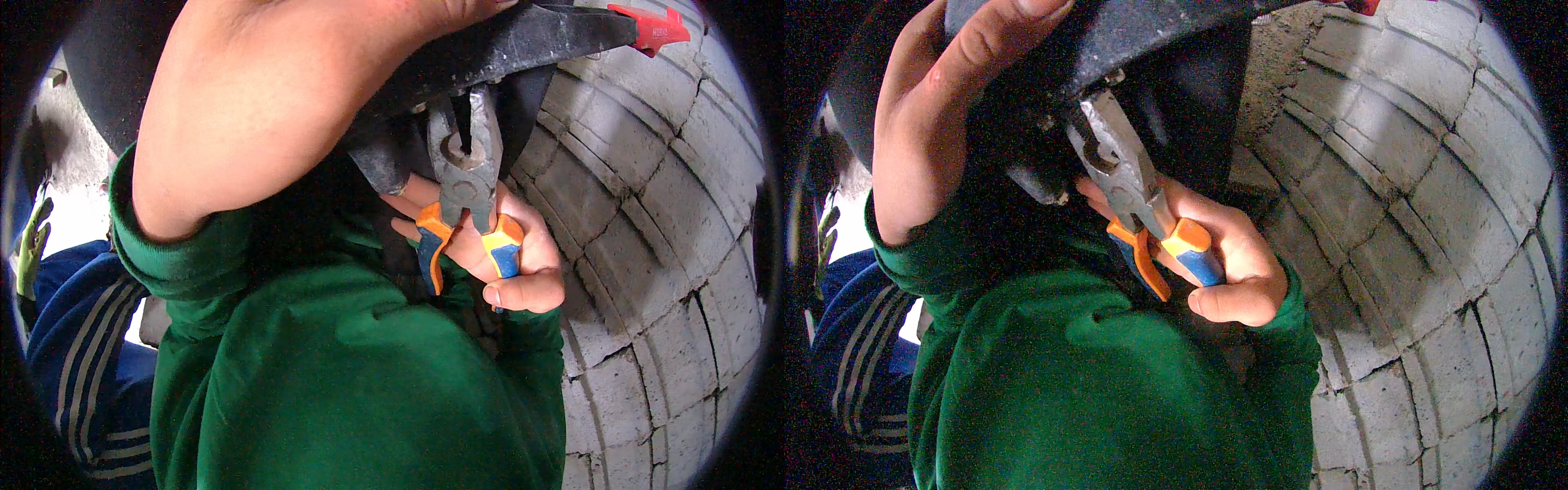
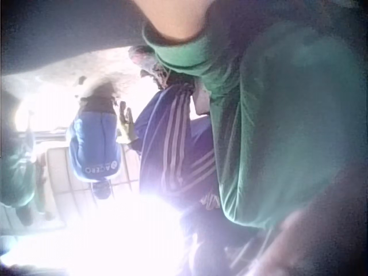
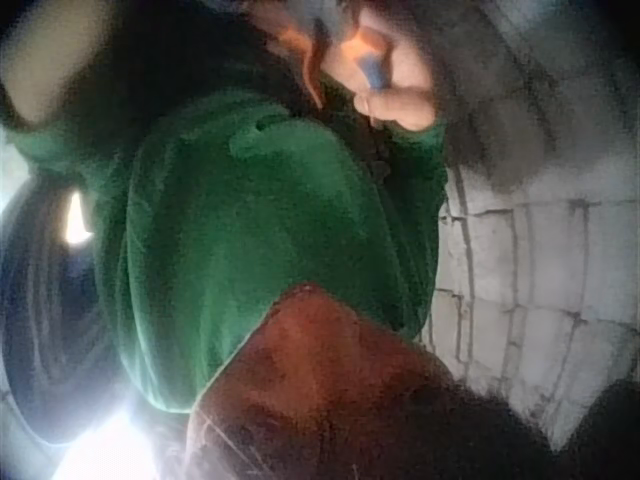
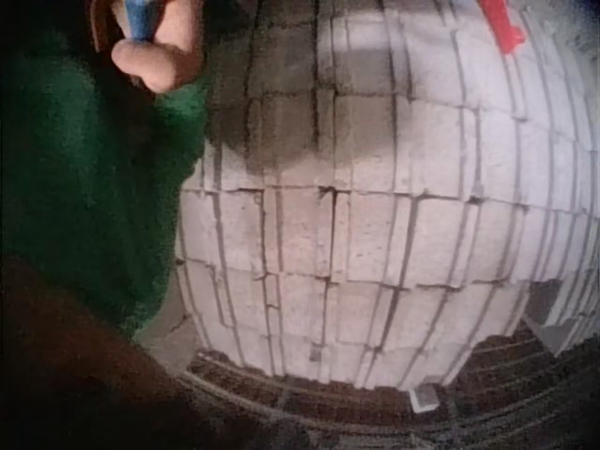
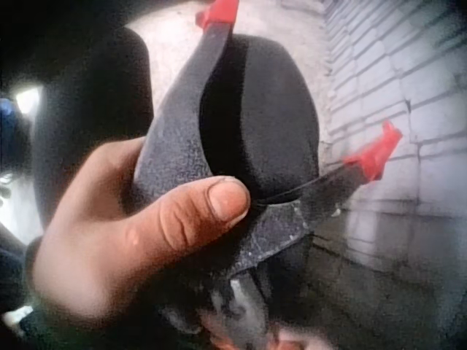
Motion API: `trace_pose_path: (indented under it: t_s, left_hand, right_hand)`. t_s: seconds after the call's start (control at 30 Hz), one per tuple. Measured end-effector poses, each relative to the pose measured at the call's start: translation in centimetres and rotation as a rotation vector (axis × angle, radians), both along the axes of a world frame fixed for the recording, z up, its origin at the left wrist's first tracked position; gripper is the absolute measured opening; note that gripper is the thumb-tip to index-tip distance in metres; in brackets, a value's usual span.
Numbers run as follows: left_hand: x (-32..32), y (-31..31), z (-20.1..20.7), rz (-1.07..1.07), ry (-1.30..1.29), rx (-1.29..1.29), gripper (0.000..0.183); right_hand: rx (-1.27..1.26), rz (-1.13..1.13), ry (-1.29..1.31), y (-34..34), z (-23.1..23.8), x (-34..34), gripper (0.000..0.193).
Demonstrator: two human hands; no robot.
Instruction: The person sits on the floor and uses pliers to tighten bolts on a metal tool with red handles. They adjust the tool's position on their lap and reposition the pliers to secure the fasteners.
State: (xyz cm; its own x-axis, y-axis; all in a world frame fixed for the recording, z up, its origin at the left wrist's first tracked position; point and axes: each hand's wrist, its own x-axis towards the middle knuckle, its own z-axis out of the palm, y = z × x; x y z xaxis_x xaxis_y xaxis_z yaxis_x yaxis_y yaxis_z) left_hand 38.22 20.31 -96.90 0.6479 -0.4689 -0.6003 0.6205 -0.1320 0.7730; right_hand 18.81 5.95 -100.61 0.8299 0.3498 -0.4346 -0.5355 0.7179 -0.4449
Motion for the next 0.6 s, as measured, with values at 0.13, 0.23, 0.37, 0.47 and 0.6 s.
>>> trace_pose_path:
  t_s: [0.13,0.23,0.37,0.47,0.6]
  left_hand:
    - [-1.2,-0.8,0.5,0.083,-0.078,0.109,0.075]
    - [-1.6,-1.0,0.5,0.111,-0.112,0.134,0.074]
    - [-1.7,-1.1,0.0,0.133,-0.133,0.142,0.074]
    - [-1.9,-1.3,-0.4,0.124,-0.137,0.134,0.074]
    - [-1.7,-1.1,-0.5,0.102,-0.129,0.112,0.073]
  right_hand:
    - [0.067,-0.024,-0.007,0.2,-0.3,0.5,0.104]
    - [0.068,-0.029,-0.003,0.2,-0.4,1.1,0.103]
    - [-0.061,0.023,0.044,-0.1,0.3,1.6,0.099]
    - [-0.096,0.028,0.04,-0.1,0.6,1.7,0.098]
    - [-0.123,0.087,-0.079,-0.8,-0.2,1.4,0.101]
